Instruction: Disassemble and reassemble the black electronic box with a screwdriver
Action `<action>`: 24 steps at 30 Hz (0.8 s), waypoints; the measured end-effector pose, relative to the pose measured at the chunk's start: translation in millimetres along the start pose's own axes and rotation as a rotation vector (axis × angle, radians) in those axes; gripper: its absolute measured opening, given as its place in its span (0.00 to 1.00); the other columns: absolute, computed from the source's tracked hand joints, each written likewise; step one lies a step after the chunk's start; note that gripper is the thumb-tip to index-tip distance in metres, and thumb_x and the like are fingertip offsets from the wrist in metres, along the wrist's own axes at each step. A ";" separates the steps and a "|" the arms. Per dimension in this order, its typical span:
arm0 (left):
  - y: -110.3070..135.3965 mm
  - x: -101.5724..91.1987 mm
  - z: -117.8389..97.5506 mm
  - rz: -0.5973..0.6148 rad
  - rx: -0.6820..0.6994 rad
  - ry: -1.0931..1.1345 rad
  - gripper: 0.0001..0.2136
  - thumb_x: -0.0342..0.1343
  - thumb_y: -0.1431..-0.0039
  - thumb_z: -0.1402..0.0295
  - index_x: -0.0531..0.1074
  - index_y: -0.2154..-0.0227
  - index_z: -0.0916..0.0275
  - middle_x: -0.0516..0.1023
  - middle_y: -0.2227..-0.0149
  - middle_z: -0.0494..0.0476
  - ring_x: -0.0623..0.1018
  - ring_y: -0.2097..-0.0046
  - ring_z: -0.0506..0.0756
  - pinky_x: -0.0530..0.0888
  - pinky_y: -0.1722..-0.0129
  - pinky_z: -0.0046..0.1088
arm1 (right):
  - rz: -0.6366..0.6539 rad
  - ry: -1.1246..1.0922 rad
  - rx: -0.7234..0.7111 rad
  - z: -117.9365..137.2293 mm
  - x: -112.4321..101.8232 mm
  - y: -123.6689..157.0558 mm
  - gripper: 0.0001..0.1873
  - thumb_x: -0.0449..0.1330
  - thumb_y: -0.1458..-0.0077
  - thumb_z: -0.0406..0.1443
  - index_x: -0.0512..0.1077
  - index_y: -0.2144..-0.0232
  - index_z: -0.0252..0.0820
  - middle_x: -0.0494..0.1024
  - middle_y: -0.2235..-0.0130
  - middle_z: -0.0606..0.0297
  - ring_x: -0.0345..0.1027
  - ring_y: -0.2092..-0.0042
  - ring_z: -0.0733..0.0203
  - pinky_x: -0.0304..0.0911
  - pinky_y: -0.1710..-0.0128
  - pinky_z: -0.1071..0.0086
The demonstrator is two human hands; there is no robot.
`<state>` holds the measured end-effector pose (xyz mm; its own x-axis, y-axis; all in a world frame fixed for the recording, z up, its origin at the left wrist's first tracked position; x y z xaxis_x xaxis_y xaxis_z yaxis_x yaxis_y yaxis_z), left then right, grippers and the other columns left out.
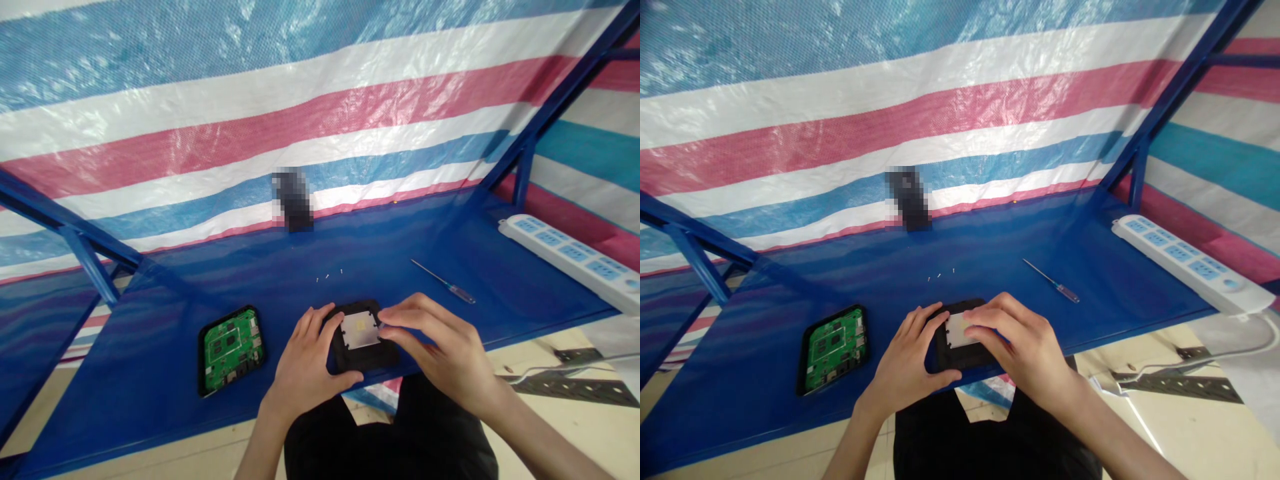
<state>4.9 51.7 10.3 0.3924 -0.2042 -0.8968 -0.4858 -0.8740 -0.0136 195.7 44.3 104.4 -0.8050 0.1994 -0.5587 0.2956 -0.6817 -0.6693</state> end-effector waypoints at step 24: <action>0.6 0.5 1.0 -0.009 0.006 0.015 0.38 0.65 0.50 0.51 0.58 0.38 0.57 0.61 0.34 0.62 0.60 0.34 0.71 0.59 0.36 0.56 | 0.158 -0.004 0.108 -5.0 0.7 1.5 0.16 0.55 0.37 0.29 0.72 0.50 0.47 0.82 0.52 0.62 0.79 0.53 0.60 0.75 0.53 0.70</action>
<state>4.0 51.5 9.4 0.4083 -0.2034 -0.8899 -0.4869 -0.8731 -0.0238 198.2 46.9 100.6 -0.7548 0.0812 -0.6509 0.3621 -0.7757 -0.5168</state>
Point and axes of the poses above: each hand's wrist, its own y-axis away from the middle knuckle, its own x-axis out of the palm, z = x × y, the point moved 4 cm from there along -y, towards the middle knuckle
